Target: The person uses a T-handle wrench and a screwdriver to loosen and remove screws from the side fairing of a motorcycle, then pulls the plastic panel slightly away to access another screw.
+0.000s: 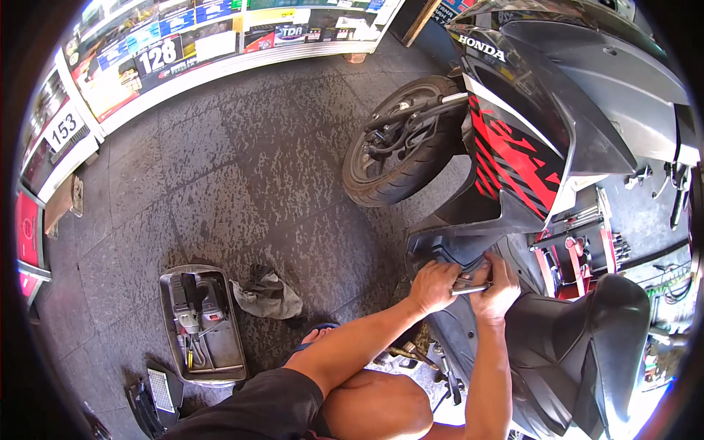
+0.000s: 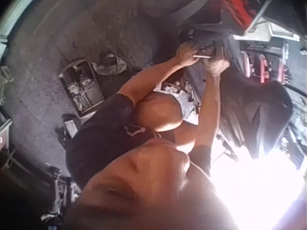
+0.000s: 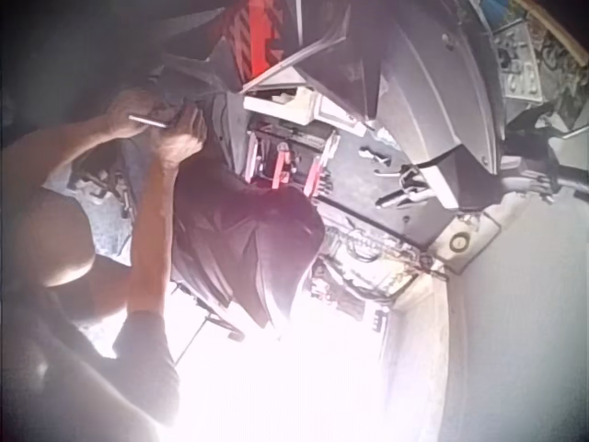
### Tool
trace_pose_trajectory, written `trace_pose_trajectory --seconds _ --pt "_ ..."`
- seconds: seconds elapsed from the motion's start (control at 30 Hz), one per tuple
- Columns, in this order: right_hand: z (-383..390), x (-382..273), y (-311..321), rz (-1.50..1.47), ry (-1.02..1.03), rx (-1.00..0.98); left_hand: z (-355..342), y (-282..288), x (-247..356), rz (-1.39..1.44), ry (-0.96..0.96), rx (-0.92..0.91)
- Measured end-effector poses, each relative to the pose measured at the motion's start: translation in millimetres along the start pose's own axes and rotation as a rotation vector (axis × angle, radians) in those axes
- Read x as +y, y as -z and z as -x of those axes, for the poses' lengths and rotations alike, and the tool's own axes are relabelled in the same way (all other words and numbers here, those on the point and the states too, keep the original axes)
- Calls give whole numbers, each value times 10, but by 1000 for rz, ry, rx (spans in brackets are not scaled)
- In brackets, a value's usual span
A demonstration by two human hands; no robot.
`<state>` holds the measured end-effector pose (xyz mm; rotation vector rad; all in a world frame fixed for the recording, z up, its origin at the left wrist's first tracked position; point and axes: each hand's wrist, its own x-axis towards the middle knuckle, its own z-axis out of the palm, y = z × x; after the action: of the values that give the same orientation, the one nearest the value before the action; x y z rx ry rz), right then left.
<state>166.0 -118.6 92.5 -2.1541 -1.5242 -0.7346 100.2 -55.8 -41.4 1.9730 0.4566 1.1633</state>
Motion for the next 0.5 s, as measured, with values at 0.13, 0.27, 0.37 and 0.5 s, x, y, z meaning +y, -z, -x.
trace_pose_trajectory --seconds 0.13,0.27,0.37,0.5 --pt "-114 51 -16 -50 200 -56 9 10 -33 -22 5 -14" --pt "-295 51 -55 -151 318 -104 -6 -14 -22 45 75 -9" --pt "-406 46 -104 -247 399 -115 -2 -19 -26 6 83 37" --pt "-415 72 -80 -317 411 -173 -9 -37 -29 -58 -8 174"
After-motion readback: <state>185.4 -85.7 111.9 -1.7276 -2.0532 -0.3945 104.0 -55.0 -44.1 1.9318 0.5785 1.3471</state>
